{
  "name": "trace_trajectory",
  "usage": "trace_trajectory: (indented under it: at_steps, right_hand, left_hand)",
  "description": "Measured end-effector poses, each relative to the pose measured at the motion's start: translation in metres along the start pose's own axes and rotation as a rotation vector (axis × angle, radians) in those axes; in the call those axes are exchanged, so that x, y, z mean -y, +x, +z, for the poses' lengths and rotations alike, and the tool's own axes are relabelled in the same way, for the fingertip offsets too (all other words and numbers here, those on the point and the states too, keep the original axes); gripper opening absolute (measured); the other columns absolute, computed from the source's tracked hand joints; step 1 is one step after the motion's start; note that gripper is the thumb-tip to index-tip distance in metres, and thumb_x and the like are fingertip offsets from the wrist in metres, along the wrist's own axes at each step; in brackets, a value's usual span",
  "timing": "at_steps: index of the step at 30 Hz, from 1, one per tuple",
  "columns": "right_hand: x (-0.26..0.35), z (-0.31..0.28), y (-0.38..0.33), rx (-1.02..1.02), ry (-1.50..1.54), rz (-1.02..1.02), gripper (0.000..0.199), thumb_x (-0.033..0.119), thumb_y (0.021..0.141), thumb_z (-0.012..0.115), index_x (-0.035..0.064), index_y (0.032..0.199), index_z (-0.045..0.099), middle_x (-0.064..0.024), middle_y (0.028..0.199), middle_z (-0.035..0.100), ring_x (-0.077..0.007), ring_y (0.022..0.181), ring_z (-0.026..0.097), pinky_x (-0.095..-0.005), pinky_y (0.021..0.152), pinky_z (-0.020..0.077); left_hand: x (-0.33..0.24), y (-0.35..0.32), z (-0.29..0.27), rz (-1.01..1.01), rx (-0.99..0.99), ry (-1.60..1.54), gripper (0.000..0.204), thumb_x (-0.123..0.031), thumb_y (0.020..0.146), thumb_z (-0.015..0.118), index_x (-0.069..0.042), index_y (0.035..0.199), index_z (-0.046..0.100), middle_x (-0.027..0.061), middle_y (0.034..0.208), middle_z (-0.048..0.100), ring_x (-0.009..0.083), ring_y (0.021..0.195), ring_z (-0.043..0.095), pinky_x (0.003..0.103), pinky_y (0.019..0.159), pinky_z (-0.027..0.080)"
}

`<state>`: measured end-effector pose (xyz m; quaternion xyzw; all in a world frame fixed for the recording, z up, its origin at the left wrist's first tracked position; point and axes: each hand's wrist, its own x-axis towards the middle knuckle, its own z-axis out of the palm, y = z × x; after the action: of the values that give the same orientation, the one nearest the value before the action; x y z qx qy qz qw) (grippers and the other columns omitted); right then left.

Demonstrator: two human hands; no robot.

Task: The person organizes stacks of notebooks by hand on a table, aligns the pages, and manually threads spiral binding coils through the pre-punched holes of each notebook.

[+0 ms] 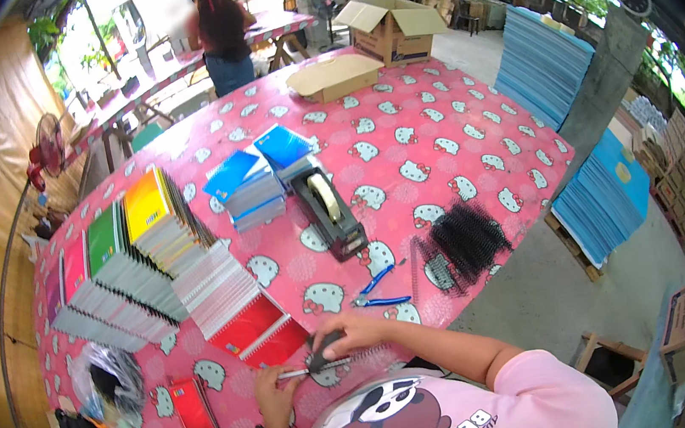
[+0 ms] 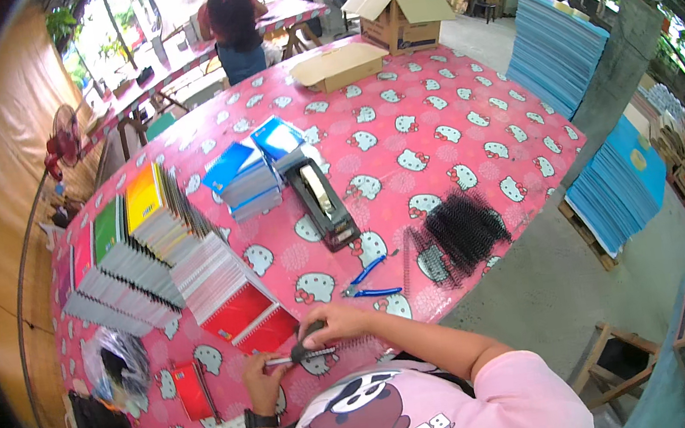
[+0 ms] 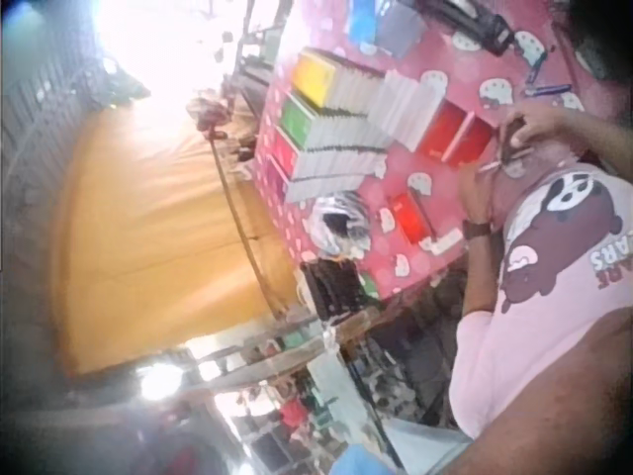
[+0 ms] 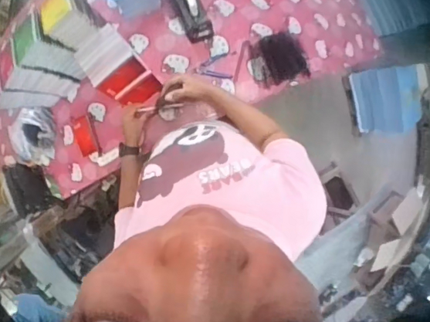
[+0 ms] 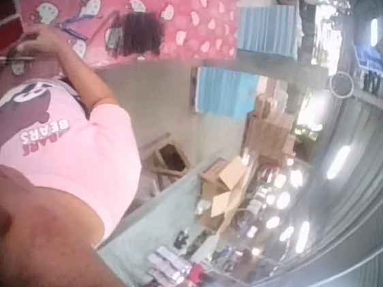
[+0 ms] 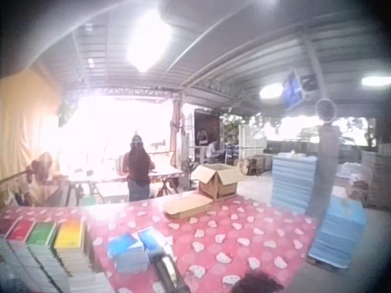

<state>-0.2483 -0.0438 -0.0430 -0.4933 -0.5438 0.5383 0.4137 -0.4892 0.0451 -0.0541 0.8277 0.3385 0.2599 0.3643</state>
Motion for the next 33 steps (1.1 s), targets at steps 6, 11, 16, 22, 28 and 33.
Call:
trace_trajectory:
  at_steps: [6, 11, 16, 22, 28, 33]
  right_hand:
    - [-0.019, 0.012, 0.007, -0.001, -0.012, -0.013, 0.039, 0.036, 0.077, 0.068, 0.0042, 0.100, 0.065, -0.0087, 0.094, 0.062, -0.0186, 0.090, 0.056, -0.0324, 0.079, 0.0430]
    - [-0.016, 0.018, 0.012, -0.013, -0.130, -0.091, 0.042, 0.039, 0.078, 0.066, 0.0031, 0.100, 0.065, -0.0071, 0.087, 0.064, -0.0152, 0.081, 0.057, -0.0297, 0.074, 0.0445]
    - [-0.007, 0.013, 0.008, 0.077, 0.163, -0.118, 0.039, 0.034, 0.079, 0.068, 0.0005, 0.097, 0.065, -0.0051, 0.085, 0.061, -0.0134, 0.075, 0.055, -0.0288, 0.070, 0.0440]
    - [-0.003, 0.013, 0.000, -0.016, 0.148, -0.005, 0.042, 0.039, 0.078, 0.068, 0.0018, 0.095, 0.065, -0.0004, 0.072, 0.058, -0.0130, 0.065, 0.052, -0.0274, 0.057, 0.0400]
    - [-0.007, 0.018, 0.002, -0.075, 0.178, 0.044, 0.046, 0.046, 0.075, 0.068, 0.0015, 0.085, 0.067, -0.0039, 0.076, 0.062, -0.0139, 0.069, 0.057, -0.0303, 0.061, 0.0456]
    - [-0.013, 0.015, 0.006, -0.012, 0.068, -0.028, 0.051, 0.051, 0.072, 0.069, 0.0021, 0.087, 0.067, -0.0071, 0.077, 0.064, -0.0163, 0.072, 0.060, -0.0304, 0.064, 0.0463]
  left_hand:
    - [-0.018, 0.009, -0.009, 0.182, 0.075, 0.070, 0.018, -0.006, 0.062, 0.076, -0.006, 0.078, 0.068, 0.0078, 0.075, 0.065, 0.0237, 0.072, 0.059, 0.034, 0.068, 0.045]
    - [-0.014, 0.011, -0.009, 0.127, 0.133, 0.011, 0.018, -0.001, 0.063, 0.073, -0.004, 0.080, 0.068, 0.0092, 0.076, 0.064, 0.0228, 0.067, 0.059, 0.031, 0.060, 0.046]
    - [-0.013, 0.012, -0.003, 0.129, 0.145, 0.023, 0.022, 0.003, 0.063, 0.071, -0.003, 0.084, 0.066, 0.0104, 0.077, 0.062, 0.0216, 0.066, 0.059, 0.029, 0.056, 0.046]
    - [0.003, 0.006, 0.004, 0.167, 0.108, 0.064, 0.022, 0.003, 0.064, 0.071, -0.002, 0.084, 0.064, 0.0104, 0.078, 0.062, 0.0199, 0.066, 0.059, 0.028, 0.055, 0.046]
    - [0.004, 0.004, 0.007, 0.098, 0.103, 0.115, 0.024, 0.004, 0.065, 0.070, -0.001, 0.088, 0.064, 0.0084, 0.079, 0.062, 0.0167, 0.066, 0.058, 0.027, 0.061, 0.046]
    - [0.000, 0.005, 0.011, 0.135, 0.107, 0.075, 0.025, 0.006, 0.066, 0.069, 0.000, 0.090, 0.062, 0.0065, 0.078, 0.063, 0.0135, 0.067, 0.058, 0.026, 0.060, 0.046]
